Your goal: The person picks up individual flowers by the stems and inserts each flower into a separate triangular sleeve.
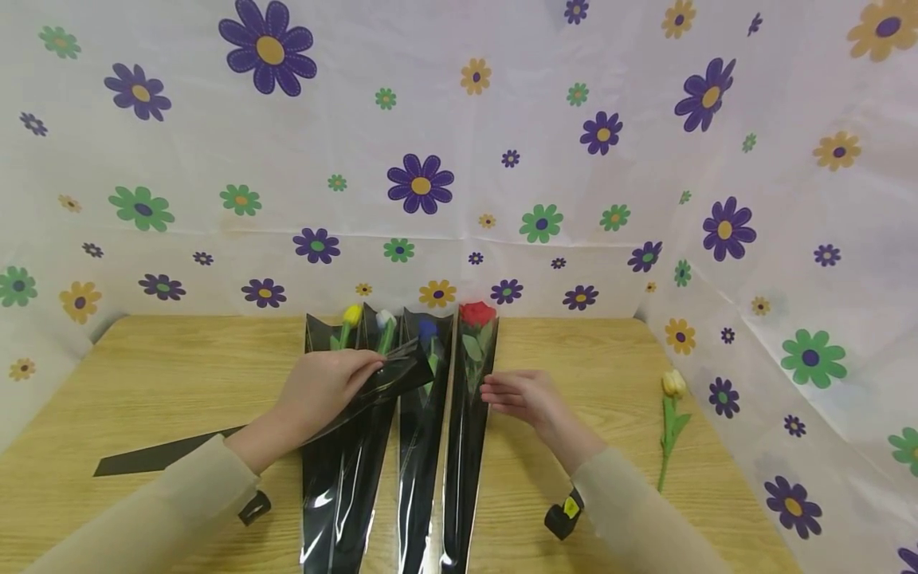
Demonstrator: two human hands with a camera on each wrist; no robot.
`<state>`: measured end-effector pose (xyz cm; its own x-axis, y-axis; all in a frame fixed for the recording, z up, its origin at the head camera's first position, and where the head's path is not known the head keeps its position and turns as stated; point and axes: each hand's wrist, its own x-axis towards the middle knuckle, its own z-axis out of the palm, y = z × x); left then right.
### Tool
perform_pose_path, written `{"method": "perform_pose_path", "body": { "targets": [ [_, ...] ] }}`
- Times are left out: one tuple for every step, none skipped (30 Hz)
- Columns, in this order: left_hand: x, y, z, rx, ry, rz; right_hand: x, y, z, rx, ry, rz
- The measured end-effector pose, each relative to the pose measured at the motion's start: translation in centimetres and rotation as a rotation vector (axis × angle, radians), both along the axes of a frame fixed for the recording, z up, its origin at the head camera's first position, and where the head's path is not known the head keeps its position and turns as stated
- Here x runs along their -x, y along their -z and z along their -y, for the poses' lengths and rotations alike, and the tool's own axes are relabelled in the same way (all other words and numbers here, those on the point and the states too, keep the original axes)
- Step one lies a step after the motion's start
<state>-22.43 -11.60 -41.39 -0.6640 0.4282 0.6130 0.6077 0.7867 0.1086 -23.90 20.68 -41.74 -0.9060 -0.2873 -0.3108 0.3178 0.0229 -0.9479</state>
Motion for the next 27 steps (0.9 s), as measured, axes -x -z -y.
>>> {"method": "perform_pose_path", "body": {
  "targets": [
    [0.0,0.0,0.0,-0.001,0.0,0.001,0.0,0.0,-0.6,-0.004,0.002,-0.007],
    [0.0,0.1,0.0,-0.001,0.0,0.005,-0.1,-0.1,-1.1,-0.009,0.004,-0.012],
    [-0.1,0.1,0.1,-0.003,0.0,0.012,-0.1,-0.1,-1.7,-0.007,0.012,-0.013],
    [-0.1,0.1,0.1,-0.004,-0.001,0.018,-0.1,-0.1,-2.3,-0.009,0.019,-0.016],
    [-0.1,0.1,0.1,-0.007,-0.002,0.023,-0.1,-0.2,-2.8,-0.011,0.033,-0.017],
    [-0.2,0.1,0.1,-0.009,-0.002,0.026,-0.1,-0.2,-3.4,-0.012,0.039,-0.019],
    [-0.2,0.1,0.2,-0.011,-0.002,0.027,-0.1,-0.3,-4.0,-0.009,0.051,-0.018],
    [-0.2,0.1,0.2,-0.013,-0.001,0.026,-0.1,-0.4,-4.6,-0.013,0.058,-0.019],
    [-0.2,0.1,0.2,-0.015,0.002,0.024,-0.1,-0.4,-5.2,-0.011,0.067,-0.021],
    [-0.2,0.2,0.3,-0.016,0.003,0.019,-0.1,-0.4,-5.8,-0.012,0.074,-0.023],
    [-0.3,0.2,0.3,-0.018,0.005,0.015,-0.1,-0.4,-6.5,-0.01,0.085,-0.023],
    [-0.3,0.2,0.3,-0.019,0.007,0.01,-0.1,-0.4,-7.1,-0.006,0.093,-0.021],
    [-0.3,0.1,0.4,-0.02,0.008,0.008,-0.1,-0.4,-7.7,-0.005,0.102,-0.022],
    [-0.4,0.1,0.4,-0.019,0.01,0.007,0.0,-0.4,-8.4,-0.009,0.105,-0.026],
    [-0.4,0.1,0.4,-0.019,0.011,0.007,0.0,-0.4,-9.0,-0.005,0.116,-0.024],
    [-0.4,0.1,0.4,-0.02,0.01,0.008,0.0,-0.5,-9.6,-0.009,0.129,-0.021],
    [-0.5,0.1,0.5,-0.02,0.009,0.01,0.0,-0.6,-10.2,-0.01,0.151,-0.012],
    [-0.5,0.0,0.5,-0.02,0.008,0.012,0.0,-0.7,-10.7,-0.012,0.171,-0.006],
    [-0.5,0.0,0.5,-0.019,0.007,0.015,0.0,-0.8,-11.3,-0.019,0.19,-0.003],
    [-0.5,0.0,0.6,-0.02,0.006,0.017,0.0,-0.9,-11.8,-0.035,0.209,-0.004],
    [-0.5,0.1,0.6,-0.021,0.004,0.02,0.0,-1.0,-12.3,-0.056,0.219,-0.016],
    [-0.5,0.1,0.6,-0.022,0.001,0.022,0.0,-1.0,-12.9,-0.068,0.241,-0.014],
    [-0.6,0.1,0.6,-0.021,0.0,0.024,0.1,-1.0,-13.5,-0.071,0.259,-0.013],
    [-0.6,0.1,0.6,-0.022,-0.001,0.026,0.2,-1.0,-14.1,-0.07,0.268,-0.019],
    [-0.7,0.1,0.6,-0.022,-0.003,0.027,0.2,-0.9,-14.7,-0.074,0.272,-0.028],
    [-0.7,0.1,0.7,-0.022,-0.005,0.028,0.3,-0.8,-15.3,-0.074,0.275,-0.035],
    [-0.8,0.1,0.7,-0.022,-0.007,0.029,0.3,-0.7,-15.9,-0.065,0.28,-0.04]
  ]
}}
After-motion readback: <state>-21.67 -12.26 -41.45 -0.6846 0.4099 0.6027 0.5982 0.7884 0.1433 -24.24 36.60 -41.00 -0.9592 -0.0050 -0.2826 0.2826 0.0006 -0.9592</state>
